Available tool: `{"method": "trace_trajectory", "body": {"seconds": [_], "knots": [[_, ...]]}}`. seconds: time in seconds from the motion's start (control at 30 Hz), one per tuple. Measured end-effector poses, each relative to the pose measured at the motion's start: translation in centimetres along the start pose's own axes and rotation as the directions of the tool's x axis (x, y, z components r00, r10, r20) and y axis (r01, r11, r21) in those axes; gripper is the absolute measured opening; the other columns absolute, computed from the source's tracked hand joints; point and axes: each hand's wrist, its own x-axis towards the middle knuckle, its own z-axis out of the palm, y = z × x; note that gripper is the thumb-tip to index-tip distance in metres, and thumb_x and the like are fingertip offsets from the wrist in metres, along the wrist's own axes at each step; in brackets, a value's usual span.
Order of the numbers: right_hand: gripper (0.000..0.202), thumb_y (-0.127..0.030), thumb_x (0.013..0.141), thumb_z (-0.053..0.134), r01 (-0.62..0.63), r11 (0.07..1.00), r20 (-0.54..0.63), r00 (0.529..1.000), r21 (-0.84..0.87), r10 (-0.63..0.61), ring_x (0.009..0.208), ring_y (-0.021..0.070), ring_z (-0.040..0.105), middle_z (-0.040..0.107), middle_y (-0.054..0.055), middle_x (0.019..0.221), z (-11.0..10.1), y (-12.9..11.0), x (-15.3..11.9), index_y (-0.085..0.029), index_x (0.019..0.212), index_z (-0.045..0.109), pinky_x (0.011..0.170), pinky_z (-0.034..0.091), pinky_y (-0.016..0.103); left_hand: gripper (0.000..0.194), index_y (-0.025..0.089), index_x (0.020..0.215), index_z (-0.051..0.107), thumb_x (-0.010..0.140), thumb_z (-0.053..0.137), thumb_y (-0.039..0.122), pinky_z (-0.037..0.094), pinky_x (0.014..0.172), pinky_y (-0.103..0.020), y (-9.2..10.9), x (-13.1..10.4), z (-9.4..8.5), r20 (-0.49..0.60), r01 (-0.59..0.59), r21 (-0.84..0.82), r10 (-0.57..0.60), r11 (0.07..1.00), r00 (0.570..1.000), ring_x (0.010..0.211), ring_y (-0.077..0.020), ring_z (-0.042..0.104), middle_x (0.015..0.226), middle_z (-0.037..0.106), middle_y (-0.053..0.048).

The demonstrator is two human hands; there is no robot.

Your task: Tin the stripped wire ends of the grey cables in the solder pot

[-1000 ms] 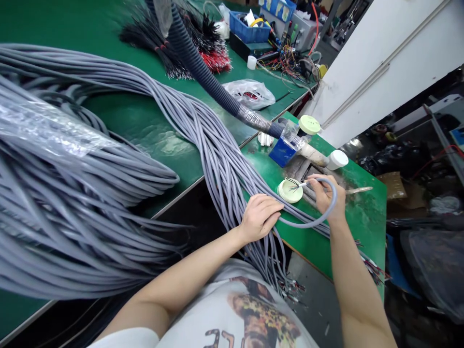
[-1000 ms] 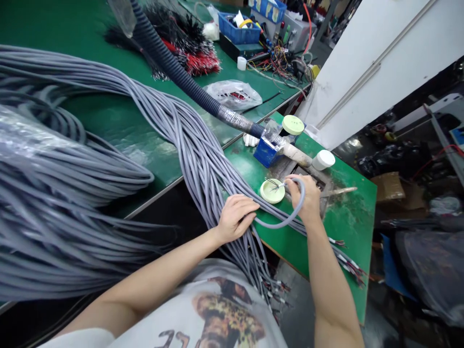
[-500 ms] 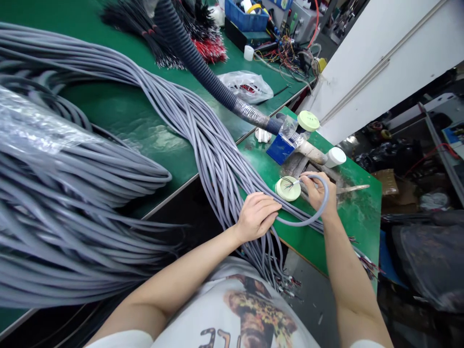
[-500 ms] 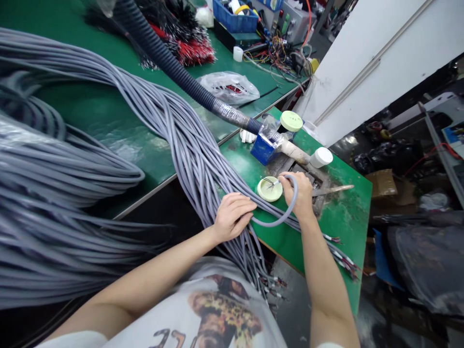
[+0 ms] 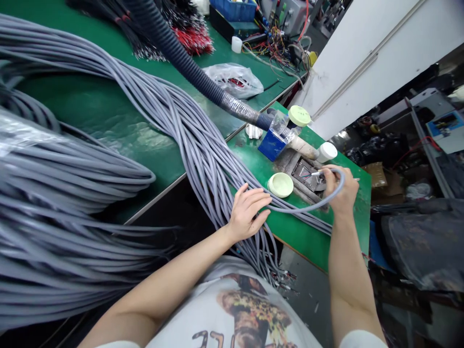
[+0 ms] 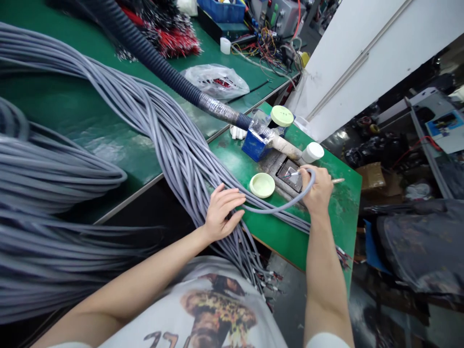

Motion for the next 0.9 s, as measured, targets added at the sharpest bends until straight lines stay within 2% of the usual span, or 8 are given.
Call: {"method": "trace_trajectory", "body": {"seconds": [0.17, 0.3, 0.53, 0.9], "knots": [[0.023, -0.036, 0.092, 0.051, -0.003, 0.994, 0.011, 1.0, -0.113, 0.005, 0.085, 0.0218, 0.061, 0.071, 0.006, 0.088, 0.6, 3.6, 0.3, -0.021, 0.092, 0.069, 0.079, 0.044, 0.034, 0.033, 0.024, 0.115, 0.059, 0.082, 0.062, 0.021, 0.027, 0.112, -0.053, 0.0, 0.0, 0.1, 0.019, 0.01, 0.01, -0.01, 1.0, 1.0, 0.115, -0.0233, 0.059, 0.109, 0.07, -0.005], [0.024, -0.036, 0.091, 0.051, -0.002, 0.988, 0.02, 1.0, -0.152, 0.005, 0.086, 0.022, 0.06, 0.072, 0.006, 0.088, 1.6, 5.3, 0.5, -0.021, 0.092, 0.069, 0.079, 0.042, 0.033, 0.033, 0.024, 0.115, 0.059, 0.082, 0.062, 0.021, 0.027, 0.112, -0.053, 0.0, 0.0, 0.1, 0.016, 0.001, 0.01, -0.001, 1.0, 1.0, 0.115, -0.0233, 0.059, 0.108, 0.071, -0.005], [0.027, -0.037, 0.093, 0.047, 0.02, 0.977, 0.069, 0.998, -0.214, -0.005, 0.09, 0.0228, 0.059, 0.072, 0.005, 0.093, 2.5, 6.7, 0.9, -0.022, 0.092, 0.069, 0.081, 0.039, 0.033, 0.032, 0.023, 0.114, 0.059, 0.082, 0.062, 0.02, 0.027, 0.112, -0.053, 0.1, 0.1, 0.1, 0.01, -0.011, 0.017, 0.011, 1.0, 1.0, 0.112, -0.0226, 0.06, 0.106, 0.071, -0.005], [0.027, -0.039, 0.092, 0.048, 0.025, 0.972, 0.116, 0.993, -0.234, 0.002, 0.088, 0.0232, 0.059, 0.072, 0.006, 0.088, 3.6, 7.6, 1.3, -0.022, 0.091, 0.069, 0.079, 0.04, 0.033, 0.031, 0.023, 0.112, 0.06, 0.082, 0.063, 0.02, 0.027, 0.112, -0.052, 0.1, 0.1, 0.1, 0.018, -0.02, 0.033, 0.019, 0.999, 1.0, 0.11, -0.0223, 0.061, 0.104, 0.072, -0.005]]}}
